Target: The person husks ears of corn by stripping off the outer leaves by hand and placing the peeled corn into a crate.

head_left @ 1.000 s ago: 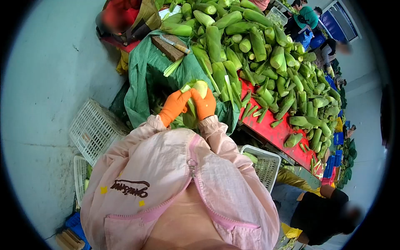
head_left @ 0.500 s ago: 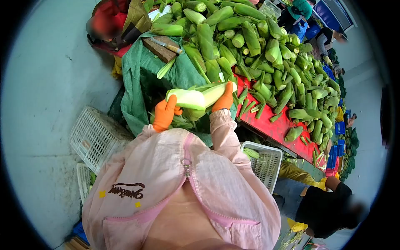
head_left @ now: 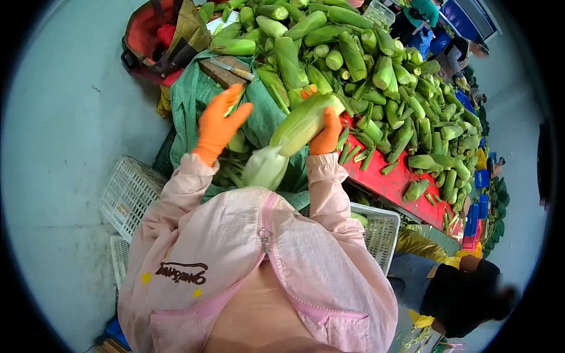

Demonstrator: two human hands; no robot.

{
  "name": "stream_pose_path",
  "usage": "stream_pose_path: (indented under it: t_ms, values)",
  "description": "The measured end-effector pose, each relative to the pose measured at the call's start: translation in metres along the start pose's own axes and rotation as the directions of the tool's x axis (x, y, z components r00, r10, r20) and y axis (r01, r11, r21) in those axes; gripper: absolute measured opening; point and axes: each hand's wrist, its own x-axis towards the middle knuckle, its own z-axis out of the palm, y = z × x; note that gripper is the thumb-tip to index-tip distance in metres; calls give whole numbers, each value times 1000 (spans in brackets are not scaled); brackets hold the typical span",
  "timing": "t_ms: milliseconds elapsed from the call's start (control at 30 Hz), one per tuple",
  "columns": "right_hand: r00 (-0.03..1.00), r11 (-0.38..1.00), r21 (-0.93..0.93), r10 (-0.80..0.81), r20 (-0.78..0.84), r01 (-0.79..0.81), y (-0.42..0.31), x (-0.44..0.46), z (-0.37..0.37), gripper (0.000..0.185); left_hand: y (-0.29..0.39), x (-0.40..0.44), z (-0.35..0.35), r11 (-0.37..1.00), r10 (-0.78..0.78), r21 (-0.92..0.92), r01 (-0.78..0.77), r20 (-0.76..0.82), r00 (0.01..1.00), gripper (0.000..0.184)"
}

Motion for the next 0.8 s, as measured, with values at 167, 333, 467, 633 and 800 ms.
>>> stream_pose_path:
  t_ms: [167, 333, 467, 633, 800]
  values:
    - [988, 999, 34, 30, 154, -36, -7, -13, 37, 76, 35, 5, 48, 967, 241, 16, -256, 284, 928, 45]
    - [979, 999, -23, 36, 199, -32, -6, -16, 37, 75, 37, 2, 49, 948, 307, 2, -319, 259, 916, 30]
    - [971, 999, -4, 53, 234, -54, -2, -17, 36, 76, 23, 1, 53, 902, 384, 123, -414, 207, 900, 26]
    - [947, 996, 21, 76, 311, -87, -3, -16, 33, 80, 13, -6, 48, 983, 155, -122, -135, 168, 974, 25]
    - [980, 983, -120, 154, 125, -139, 12, -17, 23, 76, 19, -12, 45, 879, -211, -432, 201, 25, 977, 28]
